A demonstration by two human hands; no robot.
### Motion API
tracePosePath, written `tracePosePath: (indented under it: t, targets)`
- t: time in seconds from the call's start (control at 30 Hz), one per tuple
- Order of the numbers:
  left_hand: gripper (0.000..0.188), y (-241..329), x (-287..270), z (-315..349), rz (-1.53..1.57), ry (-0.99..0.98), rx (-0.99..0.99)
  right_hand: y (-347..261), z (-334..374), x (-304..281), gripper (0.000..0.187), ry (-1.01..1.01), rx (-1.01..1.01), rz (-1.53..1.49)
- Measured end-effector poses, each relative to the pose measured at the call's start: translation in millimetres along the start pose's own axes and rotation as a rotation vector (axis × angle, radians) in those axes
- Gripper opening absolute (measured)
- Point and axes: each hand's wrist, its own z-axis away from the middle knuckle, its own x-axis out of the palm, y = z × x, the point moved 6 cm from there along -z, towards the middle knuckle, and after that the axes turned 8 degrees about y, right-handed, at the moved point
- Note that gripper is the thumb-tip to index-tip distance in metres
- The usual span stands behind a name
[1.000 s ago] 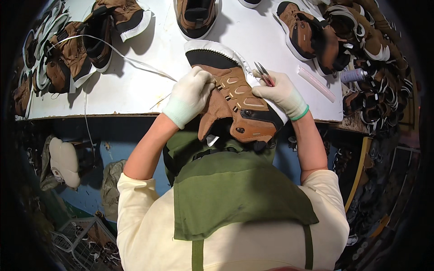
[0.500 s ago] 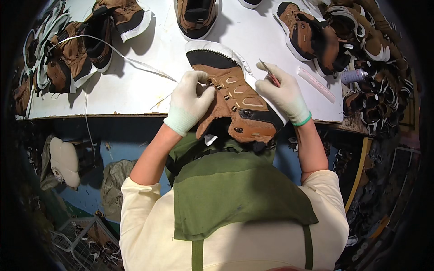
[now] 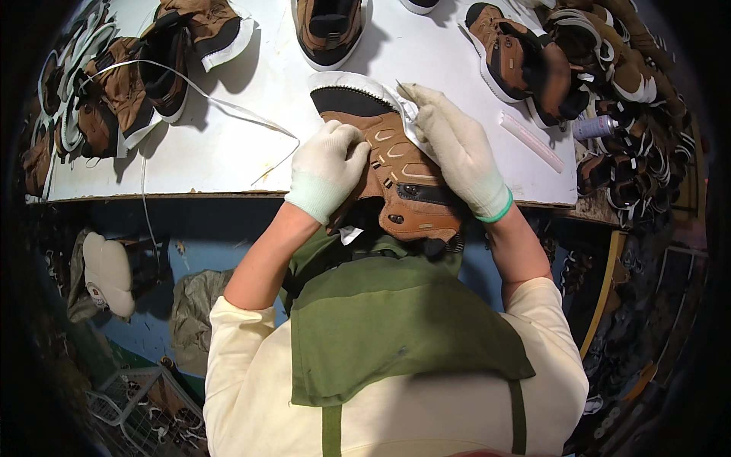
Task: The person assembles brown high-top shoes by inserting blue insoles, attaching white midsole strips, and using a utility knife to trim excess material. The person handles multiple shoes on a white workbench, rotating each shoe to fit parts and cut edges.
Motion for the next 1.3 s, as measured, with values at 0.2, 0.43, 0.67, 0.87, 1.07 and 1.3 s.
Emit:
tracePosePath:
  t: [0.2,0.43,0.67,0.87,1.07,1.3]
  targets:
    - [0.016,-12.6,2.6,1.4,0.045,-0.002,-0.042,6.5,-9.8,10.4,0.032,-0.04,0.018,0.03]
    - [0.015,-28.4,4.1,7.8,0.236,0.02,-0.102,2.2,-18.5,21.7,0.026,-0.138,-0.161,0.268]
    - [0.016,-40.5,7.3,10.8,0.395,0.02,-0.261,-4.0,-21.1,20.8,0.029,-0.07,-0.358,0.599]
    - [0.015,-29.7,-2.7,13.2,0.388,0.039,-0.275,-5.7,-25.4,17.8,0.027,-0.036,-0.378,0.636]
    - [0.017,-21.6,-9.5,15.0,0.28,0.1,-0.212,-3.4,-22.9,21.5,0.027,-0.085,-0.397,0.727]
    - [0.022,1.5,-6.8,5.4,0.07,0.047,-0.064,-4.4,-23.6,24.4,0.029,-0.087,-0.421,0.792]
